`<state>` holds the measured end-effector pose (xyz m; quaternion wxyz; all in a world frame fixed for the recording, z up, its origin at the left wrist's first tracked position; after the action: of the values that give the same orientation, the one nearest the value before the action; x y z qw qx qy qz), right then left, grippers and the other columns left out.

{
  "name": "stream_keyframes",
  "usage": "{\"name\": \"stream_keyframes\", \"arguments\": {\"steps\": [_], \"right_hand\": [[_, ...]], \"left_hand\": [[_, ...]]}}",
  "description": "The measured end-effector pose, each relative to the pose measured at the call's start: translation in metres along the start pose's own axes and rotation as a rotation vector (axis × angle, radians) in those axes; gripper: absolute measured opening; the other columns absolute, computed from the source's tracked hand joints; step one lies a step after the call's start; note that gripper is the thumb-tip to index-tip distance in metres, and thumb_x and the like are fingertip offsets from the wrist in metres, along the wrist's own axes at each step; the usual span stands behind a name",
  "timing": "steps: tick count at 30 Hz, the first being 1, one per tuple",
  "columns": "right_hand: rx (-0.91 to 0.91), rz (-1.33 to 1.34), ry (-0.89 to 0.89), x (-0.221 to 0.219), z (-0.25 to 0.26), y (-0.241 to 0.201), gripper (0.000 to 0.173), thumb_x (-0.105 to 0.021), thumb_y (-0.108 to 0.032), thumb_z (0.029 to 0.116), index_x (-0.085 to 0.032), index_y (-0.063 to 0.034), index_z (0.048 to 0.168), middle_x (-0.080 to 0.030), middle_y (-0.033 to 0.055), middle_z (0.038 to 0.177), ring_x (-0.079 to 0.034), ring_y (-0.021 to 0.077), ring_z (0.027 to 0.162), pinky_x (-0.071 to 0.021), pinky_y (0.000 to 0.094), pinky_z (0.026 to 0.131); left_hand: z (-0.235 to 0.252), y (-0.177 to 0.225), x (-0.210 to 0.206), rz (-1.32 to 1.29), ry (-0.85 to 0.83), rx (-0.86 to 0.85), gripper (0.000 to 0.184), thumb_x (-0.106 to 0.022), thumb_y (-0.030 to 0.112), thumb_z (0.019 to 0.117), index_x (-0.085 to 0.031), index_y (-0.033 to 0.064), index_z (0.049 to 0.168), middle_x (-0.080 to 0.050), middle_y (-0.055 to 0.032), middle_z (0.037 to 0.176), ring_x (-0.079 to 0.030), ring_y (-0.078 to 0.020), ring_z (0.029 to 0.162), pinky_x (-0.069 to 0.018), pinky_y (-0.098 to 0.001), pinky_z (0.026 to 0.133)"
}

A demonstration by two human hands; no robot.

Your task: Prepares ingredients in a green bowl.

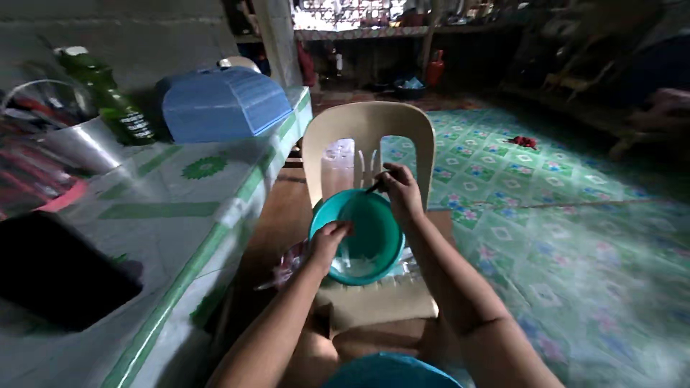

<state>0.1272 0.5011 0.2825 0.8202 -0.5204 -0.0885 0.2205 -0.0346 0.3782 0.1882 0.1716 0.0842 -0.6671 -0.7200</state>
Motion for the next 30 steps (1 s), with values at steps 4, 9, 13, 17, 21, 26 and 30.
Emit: {"name": "stream_keyframes", "arguments": {"steps": [4,9,13,17,21,26,30], "right_hand": [[-0.251,-0.732,-0.386,-0.014,-0.037,0.106,0.036,-0.06,-0.011,0.101,-0.061,0.0005,0.135,-0.065,0.021,0.13,-0.065,0.0322,0.119,-0.0506,0.0501,0.106],[-0.402,-0.516,-0.558,-0.043,-0.07,0.13,0.047,-0.048,-0.034,0.1095,-0.061,0.0031,0.134,-0.059,0.0218,0.141,-0.055,0.0314,0.133,-0.0416,0.0503,0.114],[-0.388,0.046,-0.504,-0.07,-0.073,0.091,0.055,-0.044,-0.037,0.1062,-0.046,-0.0012,0.148,-0.053,0.0146,0.147,-0.053,0.0202,0.132,-0.0436,0.0426,0.11],[-0.228,-0.276,-0.304,-0.073,-0.051,0.047,0.027,-0.056,-0.015,0.1057,-0.067,0.0064,0.118,-0.069,0.0163,0.115,-0.066,0.0183,0.107,-0.0519,0.0375,0.1],[-0.064,-0.629,-0.37,-0.074,-0.035,0.011,0.019,-0.065,-0.015,0.1009,-0.074,-0.0026,0.111,-0.071,0.0139,0.116,-0.066,0.0255,0.113,-0.051,0.0494,0.103],[0.147,-0.668,-0.372,-0.071,-0.035,-0.015,0.018,-0.066,-0.017,0.0984,-0.077,-0.0032,0.102,-0.072,0.0126,0.111,-0.065,0.0285,0.112,-0.0464,0.0575,0.101],[0.13,-0.697,-0.396,-0.073,-0.045,-0.032,0.018,-0.065,-0.014,0.0995,-0.076,0.0002,0.1,-0.072,0.0149,0.108,-0.065,0.0289,0.109,-0.0468,0.0553,0.101]], "left_hand": [[0.001,-0.002,-0.003,-0.103,0.007,-0.007,0.027,-0.058,0.017,0.105,-0.064,-0.0007,0.125,-0.072,-0.0068,0.109,-0.069,-0.0128,0.094,-0.0572,-0.0296,0.087],[0.003,0.003,0.001,-0.19,0.008,0.014,0.032,-0.051,0.011,0.1066,-0.057,0.0006,0.136,-0.067,-0.0098,0.119,-0.068,-0.0144,0.093,-0.0571,-0.0296,0.084],[0.003,0.0,0.002,-0.005,-0.029,0.011,0.022,-0.058,0.011,0.1015,-0.067,0.0004,0.119,-0.07,-0.0086,0.113,-0.067,-0.0158,0.104,-0.0554,-0.035,0.093],[0.0,-0.001,0.001,0.183,-0.033,0.076,0.024,-0.063,0.01,0.0993,-0.067,0.001,0.121,-0.071,-0.0094,0.114,-0.068,-0.0144,0.104,-0.0547,-0.0353,0.096],[-0.004,0.015,-0.006,0.384,-0.201,-0.043,0.028,-0.063,0.02,0.1019,-0.07,0.0006,0.121,-0.072,-0.0103,0.116,-0.068,-0.0136,0.107,-0.0538,-0.0339,0.1],[-0.012,0.015,-0.017,0.663,-0.383,-0.212,0.034,-0.058,0.03,0.1048,-0.074,0.0019,0.117,-0.073,-0.014,0.116,-0.067,-0.0219,0.114,-0.049,-0.041,0.106],[-0.015,0.003,-0.021,0.839,-0.439,-0.15,0.033,-0.059,0.032,0.1041,-0.076,0.0069,0.117,-0.069,-0.0151,0.126,-0.059,-0.0302,0.127,-0.0415,-0.0497,0.112]]}}
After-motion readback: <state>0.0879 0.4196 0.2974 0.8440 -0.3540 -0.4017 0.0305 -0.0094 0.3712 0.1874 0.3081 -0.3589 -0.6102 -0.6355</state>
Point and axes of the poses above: each hand's wrist, its own z-axis towards the middle knuckle, its own x-axis out of the back of the hand, y = z × x, the point moved 10 cm from there along z, towards the middle knuckle
